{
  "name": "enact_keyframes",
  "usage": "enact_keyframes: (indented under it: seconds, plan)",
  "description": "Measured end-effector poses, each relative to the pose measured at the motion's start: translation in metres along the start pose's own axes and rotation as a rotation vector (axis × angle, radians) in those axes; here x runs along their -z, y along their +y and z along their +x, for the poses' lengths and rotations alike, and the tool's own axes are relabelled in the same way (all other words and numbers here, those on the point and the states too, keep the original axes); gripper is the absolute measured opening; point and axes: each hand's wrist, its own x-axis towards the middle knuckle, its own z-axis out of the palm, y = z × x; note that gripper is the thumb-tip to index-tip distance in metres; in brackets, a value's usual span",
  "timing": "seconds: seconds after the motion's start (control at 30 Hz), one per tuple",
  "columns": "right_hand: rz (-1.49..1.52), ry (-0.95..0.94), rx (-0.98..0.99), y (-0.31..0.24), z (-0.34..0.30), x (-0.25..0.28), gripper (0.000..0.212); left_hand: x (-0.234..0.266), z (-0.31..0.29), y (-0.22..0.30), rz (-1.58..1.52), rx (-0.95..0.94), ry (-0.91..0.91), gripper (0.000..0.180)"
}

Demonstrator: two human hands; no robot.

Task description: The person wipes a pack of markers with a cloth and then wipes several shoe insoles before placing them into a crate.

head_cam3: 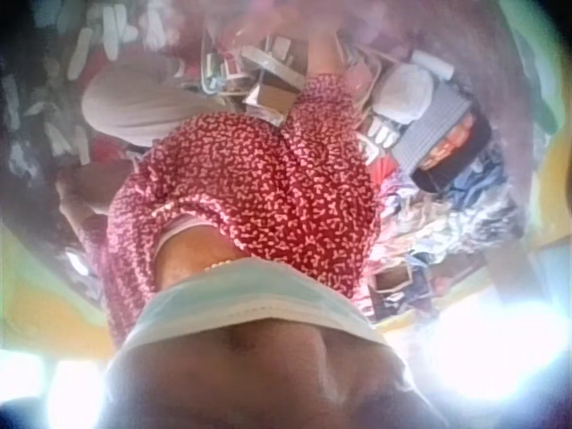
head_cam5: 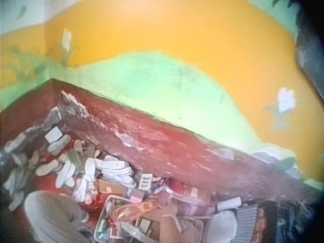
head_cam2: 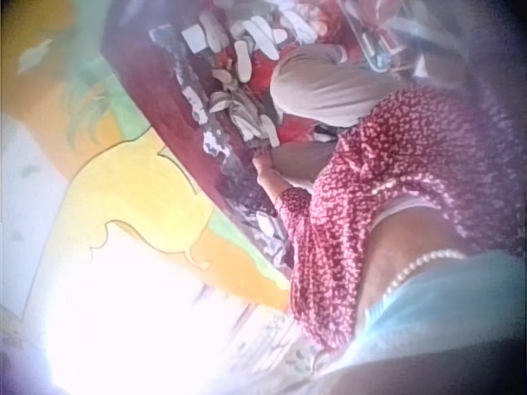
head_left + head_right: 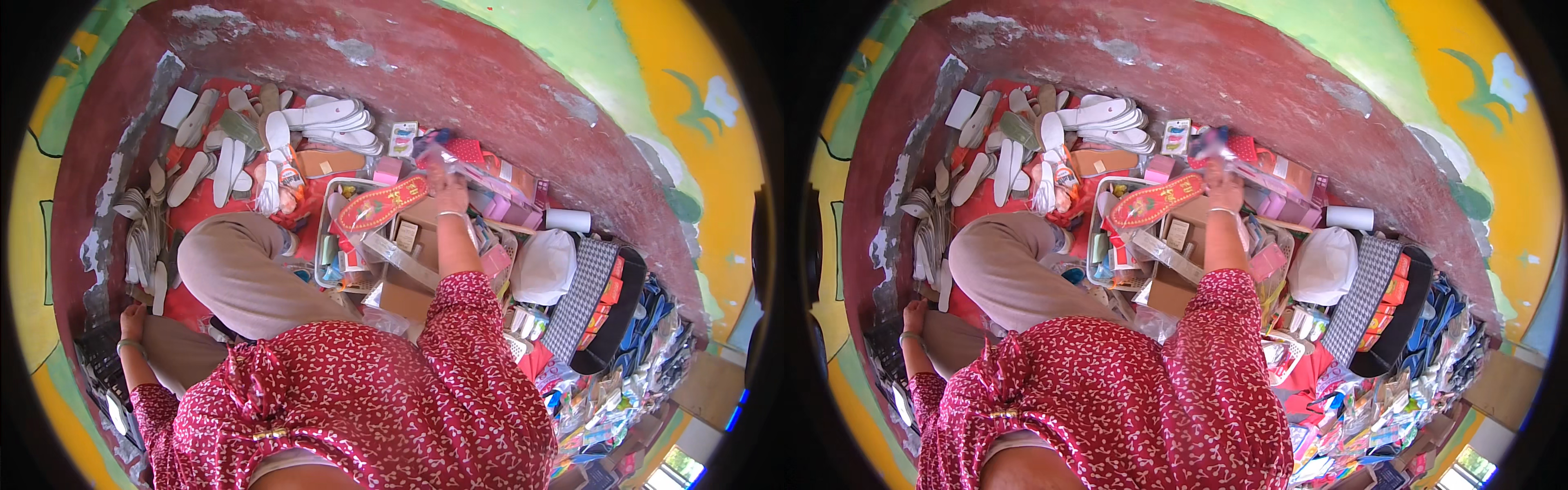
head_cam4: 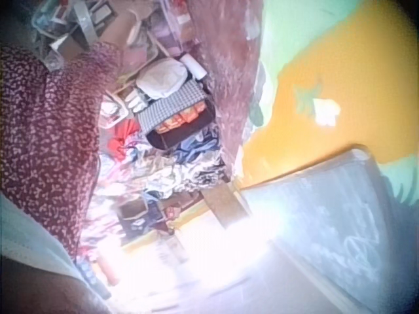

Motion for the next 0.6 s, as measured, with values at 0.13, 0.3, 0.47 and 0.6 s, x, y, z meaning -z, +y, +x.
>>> enact_keyframes:
  seconds: [0.13, 0.3, 0.47, 0.6]
  plan:
    - [0.239, -0.19, -0.013, -0.082, -0.007, 0.004, 0.036, 0.001, 0.01, 0.007, 0.023, -0.115, 0.031, 0.023]
    - [0.382, -0.232, -0.008, -0.131, -0.028, 0.09, 0.033, -0.009, -0.011, -0.002, 0.089, -0.098, 0.015, 0.024]
    - [0.572, -0.502, -0.113, -0.1, -0.034, 0.127, 0.031, -0.008, -0.011, 0.013, 0.105, -0.132, 0.028, 0.024]
    - [0.889, -0.377, -0.262, -0.036, -0.048, 0.084, 0.02, -0.003, 0.001, 0.009, 0.136, -0.161, 0.009, 0.023]
